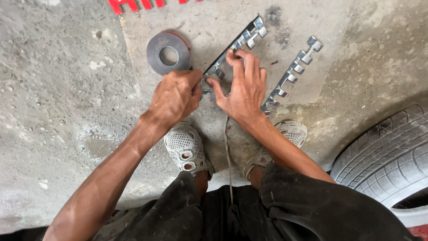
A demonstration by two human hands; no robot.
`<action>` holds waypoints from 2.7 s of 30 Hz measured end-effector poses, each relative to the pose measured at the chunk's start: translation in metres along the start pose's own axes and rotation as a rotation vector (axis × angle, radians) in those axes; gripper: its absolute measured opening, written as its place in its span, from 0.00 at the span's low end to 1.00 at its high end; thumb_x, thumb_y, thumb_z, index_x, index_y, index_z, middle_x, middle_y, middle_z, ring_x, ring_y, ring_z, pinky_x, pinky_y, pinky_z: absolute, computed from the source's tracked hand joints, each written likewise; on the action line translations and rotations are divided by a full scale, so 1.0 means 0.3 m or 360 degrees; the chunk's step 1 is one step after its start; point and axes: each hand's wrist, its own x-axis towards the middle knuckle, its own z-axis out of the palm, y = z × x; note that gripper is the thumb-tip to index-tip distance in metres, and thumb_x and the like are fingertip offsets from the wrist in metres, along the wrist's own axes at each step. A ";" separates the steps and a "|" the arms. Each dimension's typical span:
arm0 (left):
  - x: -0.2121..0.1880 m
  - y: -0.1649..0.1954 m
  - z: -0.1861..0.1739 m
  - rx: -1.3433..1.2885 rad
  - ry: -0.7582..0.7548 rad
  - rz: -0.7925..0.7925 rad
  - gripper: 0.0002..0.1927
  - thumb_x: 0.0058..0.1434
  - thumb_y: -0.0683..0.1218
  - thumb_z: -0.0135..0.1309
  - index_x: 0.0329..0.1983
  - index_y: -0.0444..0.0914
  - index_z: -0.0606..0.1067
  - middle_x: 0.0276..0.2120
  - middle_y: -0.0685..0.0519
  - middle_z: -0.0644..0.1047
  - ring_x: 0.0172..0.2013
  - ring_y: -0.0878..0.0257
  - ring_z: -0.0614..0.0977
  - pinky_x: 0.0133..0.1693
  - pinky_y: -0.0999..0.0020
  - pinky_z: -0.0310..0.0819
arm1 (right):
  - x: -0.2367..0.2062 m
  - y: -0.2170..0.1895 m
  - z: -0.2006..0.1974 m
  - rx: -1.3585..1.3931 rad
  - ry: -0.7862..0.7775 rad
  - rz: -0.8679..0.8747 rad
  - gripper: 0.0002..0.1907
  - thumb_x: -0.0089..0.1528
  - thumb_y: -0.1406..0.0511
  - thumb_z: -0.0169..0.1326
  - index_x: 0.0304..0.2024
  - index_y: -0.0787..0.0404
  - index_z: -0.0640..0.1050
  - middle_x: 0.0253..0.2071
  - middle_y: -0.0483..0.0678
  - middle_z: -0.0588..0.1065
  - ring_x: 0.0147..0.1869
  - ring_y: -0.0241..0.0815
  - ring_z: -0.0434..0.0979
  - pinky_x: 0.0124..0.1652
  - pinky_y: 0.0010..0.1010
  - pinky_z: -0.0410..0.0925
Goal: The person assembles chrome letter emblems by applying red adhesive tape to their backs and aligning them on a flat board. They use a utility knife to trim excess tape and repeatedly adjust the letters to ensure proper alignment.
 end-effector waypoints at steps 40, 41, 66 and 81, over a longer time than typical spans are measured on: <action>-0.117 -0.037 0.029 -0.0034 0.0126 -0.0106 0.04 0.60 0.37 0.56 0.38 0.34 0.76 0.30 0.43 0.80 0.28 0.44 0.83 0.30 0.51 0.77 | 0.000 -0.005 0.005 -0.0016 0.0017 -0.0038 0.36 0.56 0.55 0.73 0.58 0.63 0.72 0.58 0.52 0.68 0.62 0.52 0.68 0.52 0.43 0.60; -0.120 -0.036 0.026 -0.0045 0.0103 -0.0137 0.04 0.61 0.37 0.56 0.39 0.34 0.76 0.30 0.43 0.80 0.28 0.44 0.83 0.30 0.52 0.77 | 0.001 -0.007 0.005 -0.0023 0.0006 -0.0032 0.35 0.56 0.55 0.73 0.58 0.63 0.72 0.57 0.52 0.68 0.62 0.52 0.68 0.52 0.43 0.60; -0.353 -0.097 0.009 -0.0536 0.0850 -0.0182 0.03 0.67 0.38 0.58 0.38 0.32 0.76 0.29 0.47 0.81 0.26 0.62 0.83 0.29 0.67 0.76 | -0.003 -0.102 -0.011 -0.0122 0.0071 -0.0102 0.34 0.62 0.41 0.67 0.54 0.58 0.75 0.62 0.54 0.65 0.68 0.53 0.66 0.59 0.47 0.59; -0.415 -0.108 0.028 -0.0732 0.0963 -0.0208 0.03 0.66 0.39 0.58 0.40 0.34 0.75 0.32 0.47 0.82 0.30 0.58 0.86 0.33 0.66 0.80 | -0.067 -0.077 0.039 0.0028 -0.0035 -0.0579 0.14 0.55 0.70 0.70 0.42 0.57 0.82 0.46 0.49 0.70 0.57 0.52 0.66 0.56 0.48 0.59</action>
